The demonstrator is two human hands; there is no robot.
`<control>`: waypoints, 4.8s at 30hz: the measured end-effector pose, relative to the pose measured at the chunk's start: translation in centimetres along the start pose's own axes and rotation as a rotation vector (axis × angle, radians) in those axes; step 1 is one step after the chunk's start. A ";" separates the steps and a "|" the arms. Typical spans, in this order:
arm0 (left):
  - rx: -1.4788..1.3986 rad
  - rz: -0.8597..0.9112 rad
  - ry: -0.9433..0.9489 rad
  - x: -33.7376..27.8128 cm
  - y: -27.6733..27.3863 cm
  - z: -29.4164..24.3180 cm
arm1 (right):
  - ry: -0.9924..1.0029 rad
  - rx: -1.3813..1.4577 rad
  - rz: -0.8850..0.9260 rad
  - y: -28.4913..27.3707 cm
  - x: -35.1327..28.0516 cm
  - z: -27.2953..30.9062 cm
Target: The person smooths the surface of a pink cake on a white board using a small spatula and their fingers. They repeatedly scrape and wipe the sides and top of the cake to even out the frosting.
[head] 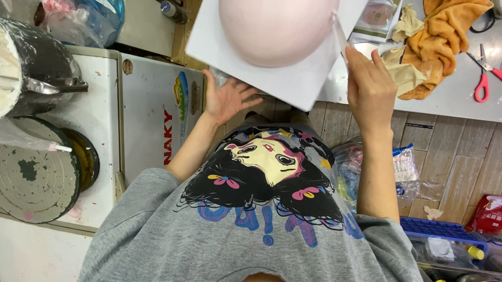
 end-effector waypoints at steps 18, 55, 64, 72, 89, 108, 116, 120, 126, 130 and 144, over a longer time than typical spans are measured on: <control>-0.130 -0.003 0.310 -0.8 -1.6 -4.4 | -0.140 -0.214 -0.168 -3.6 4.7 -3.1; -0.282 -0.075 0.242 2.5 -3.8 -1.7 | -0.580 -0.547 0.173 -1.3 9.9 1.8; -0.154 -0.006 0.208 3.6 -3.5 -1.8 | -0.606 -0.644 0.285 -3.2 7.8 4.5; -0.141 -0.121 0.224 3.1 -1.3 -3.1 | -0.594 -0.668 0.289 -7.5 7.6 8.4; 0.032 0.138 0.047 1.2 -0.5 0.7 | -0.510 -0.582 0.124 -5.3 10.8 6.7; 0.036 0.047 0.111 -1.0 -0.4 -1.7 | -0.465 -0.572 0.090 -2.8 9.2 7.1; 0.102 0.035 0.180 -1.3 -1.2 -4.4 | 0.122 -0.019 -0.094 -3.0 0.6 0.9; 0.129 0.012 0.150 -1.8 -0.6 -4.9 | 0.338 0.289 -0.284 1.7 -1.4 -6.3; 0.150 0.065 0.125 -2.3 0.1 -4.8 | 0.253 0.250 -0.406 8.3 -0.5 -8.7; 0.153 0.058 0.109 -2.6 0.1 -4.8 | 0.360 0.197 -0.351 9.0 0.6 -5.8; 0.186 0.046 0.008 -2.8 0.5 -2.9 | 0.268 0.180 -0.385 8.3 -1.2 2.2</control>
Point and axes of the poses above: each hand's wrist, its own x-axis towards the middle knuckle, its own y-axis out of the palm, z = x × y, the point moved 1 cm from there along x, towards the middle knuckle, and after that the axes turned 8 degrees about -y, right-handed, at the moved point
